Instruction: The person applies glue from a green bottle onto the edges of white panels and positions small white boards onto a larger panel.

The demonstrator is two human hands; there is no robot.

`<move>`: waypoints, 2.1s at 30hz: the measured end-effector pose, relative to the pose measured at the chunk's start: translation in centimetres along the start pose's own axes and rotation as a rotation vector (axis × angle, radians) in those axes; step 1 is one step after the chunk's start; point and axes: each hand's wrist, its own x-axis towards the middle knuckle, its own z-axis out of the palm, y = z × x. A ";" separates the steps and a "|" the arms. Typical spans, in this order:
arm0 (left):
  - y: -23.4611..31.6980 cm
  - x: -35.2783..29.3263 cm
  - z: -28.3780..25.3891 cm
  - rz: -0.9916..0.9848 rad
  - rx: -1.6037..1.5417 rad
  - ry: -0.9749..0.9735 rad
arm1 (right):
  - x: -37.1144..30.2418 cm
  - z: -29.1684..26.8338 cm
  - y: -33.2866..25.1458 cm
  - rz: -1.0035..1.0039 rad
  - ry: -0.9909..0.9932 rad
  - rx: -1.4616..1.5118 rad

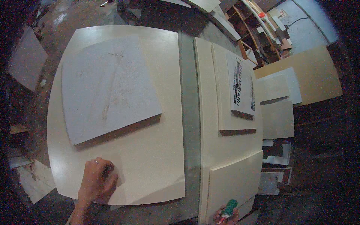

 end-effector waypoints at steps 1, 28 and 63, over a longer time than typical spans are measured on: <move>0.0 0.0 0.0 0.007 0.008 0.013 | 0.1 -0.1 0.2 0.022 0.053 0.055; -1.3 0.7 0.0 0.079 -0.052 0.050 | 41.1 27.0 -8.7 -1.071 -0.179 -1.455; -1.4 1.1 -1.1 0.042 -0.015 -0.001 | 44.8 26.5 -9.0 -1.192 -0.266 -1.819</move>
